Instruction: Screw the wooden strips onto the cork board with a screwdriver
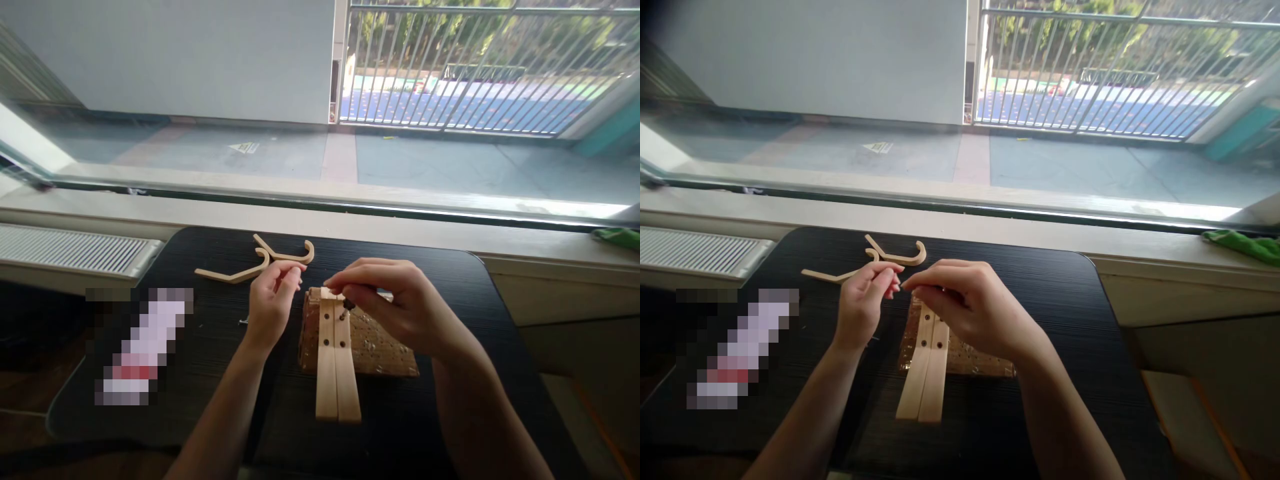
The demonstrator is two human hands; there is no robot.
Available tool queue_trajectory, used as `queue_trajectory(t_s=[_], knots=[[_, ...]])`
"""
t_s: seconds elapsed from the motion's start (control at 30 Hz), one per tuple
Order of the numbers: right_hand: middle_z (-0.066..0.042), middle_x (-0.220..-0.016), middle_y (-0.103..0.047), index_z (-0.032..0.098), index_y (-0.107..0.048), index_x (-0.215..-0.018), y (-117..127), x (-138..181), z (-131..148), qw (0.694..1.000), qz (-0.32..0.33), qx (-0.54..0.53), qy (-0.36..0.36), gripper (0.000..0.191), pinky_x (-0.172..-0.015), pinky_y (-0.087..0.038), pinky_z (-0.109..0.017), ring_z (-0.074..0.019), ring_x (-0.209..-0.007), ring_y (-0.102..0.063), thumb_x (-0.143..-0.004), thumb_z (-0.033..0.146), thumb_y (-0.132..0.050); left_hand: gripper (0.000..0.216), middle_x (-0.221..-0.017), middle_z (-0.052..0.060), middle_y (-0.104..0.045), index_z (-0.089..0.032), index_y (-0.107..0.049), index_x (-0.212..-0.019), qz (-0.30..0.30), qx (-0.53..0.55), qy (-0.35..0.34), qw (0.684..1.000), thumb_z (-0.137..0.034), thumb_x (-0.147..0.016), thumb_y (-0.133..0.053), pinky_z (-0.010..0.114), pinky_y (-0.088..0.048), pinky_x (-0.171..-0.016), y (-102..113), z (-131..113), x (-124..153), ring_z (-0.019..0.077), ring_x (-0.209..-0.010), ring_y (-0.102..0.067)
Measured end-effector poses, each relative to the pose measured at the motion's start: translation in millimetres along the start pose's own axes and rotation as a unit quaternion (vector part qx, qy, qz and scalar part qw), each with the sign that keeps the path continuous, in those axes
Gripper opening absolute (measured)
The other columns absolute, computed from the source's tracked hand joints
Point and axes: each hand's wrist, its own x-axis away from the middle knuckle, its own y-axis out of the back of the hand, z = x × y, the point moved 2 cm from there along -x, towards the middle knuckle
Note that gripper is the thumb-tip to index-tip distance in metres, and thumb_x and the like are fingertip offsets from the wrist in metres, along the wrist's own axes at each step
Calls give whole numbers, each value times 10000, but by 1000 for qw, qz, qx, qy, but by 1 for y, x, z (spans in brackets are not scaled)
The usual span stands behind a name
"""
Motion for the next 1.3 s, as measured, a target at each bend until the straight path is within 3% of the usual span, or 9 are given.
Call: queue_trajectory(t_s=[0.1,0.23,0.33,0.43,0.7,0.83,0.93,1.1,1.3], knots=[[-63,-905,-718,133,-729,-1015,2,3,2,1000,18,-10,-16,180,-677,-492,-270,-142,-783,-639,-919,155,-577,307,-790,42,-677,-156,-689,-837,39,117,35,992,-404,-896,-517,259,-472,-669,-20,12,-13,159,-735,-611],[-72,-936,-713,126,-722,-1083,7,6,9,998,57,-20,-28,288,-670,-495,-270,-148,-779,-635,-863,69,-545,401,-890,77,-712,-160,-694,-849,72,159,58,983,-437,-921,-414,327,-492,-821,-32,27,-7,217,-895,-645],[-87,-990,-713,118,-703,-1151,12,7,14,996,87,-18,-21,416,-684,-504,-259,-150,-805,-641,-807,3,-499,381,-1001,98,-724,-152,-698,-921,99,170,85,977,-375,-845,-398,376,-490,-886,-32,31,5,263,-993,-640],[-100,-1051,-714,124,-667,-1228,15,8,15,994,111,-7,-13,479,-739,-512,-260,-155,-858,-650,-811,-15,-476,378,-1049,95,-718,-147,-683,-990,138,144,67,978,-304,-765,-423,380,-485,-900,-33,29,10,276,-1032,-629],[-102,-1018,-700,109,-630,-1278,20,11,9,991,135,-1,6,439,-716,-507,-242,-141,-823,-638,-876,28,-474,304,-923,59,-693,-152,-648,-963,210,59,29,976,-163,-717,-468,320,-507,-756,-34,25,11,219,-873,-640],[-95,-1051,-697,117,-632,-1272,20,10,10,990,136,-18,14,437,-730,-503,-227,-137,-867,-639,-884,18,-457,358,-1053,81,-677,-165,-625,-1077,243,9,-36,969,-145,-727,-557,348,-512,-860,-34,29,11,230,-982,-631],[-74,-1039,-697,146,-640,-1262,21,9,12,991,133,-22,18,430,-714,-502,-212,-132,-869,-640,-897,24,-448,417,-1134,100,-660,-175,-603,-1140,252,-32,-69,965,-116,-728,-615,379,-500,-927,-34,32,10,243,-1062,-608],[-79,-1096,-692,169,-622,-1302,22,8,12,990,136,-31,17,448,-759,-519,-222,-140,-898,-654,-915,38,-440,302,-1021,72,-671,-176,-621,-1036,269,-48,-66,959,-113,-742,-645,331,-530,-814,-34,31,8,216,-971,-618],[-90,-1154,-699,216,-614,-1331,20,9,15,991,132,-15,-3,444,-838,-541,-280,-196,-996,-674,-934,79,-469,251,-1007,62,-674,-189,-621,-996,254,-42,-71,964,-132,-753,-652,359,-516,-884,-34,27,9,216,-982,-626]])
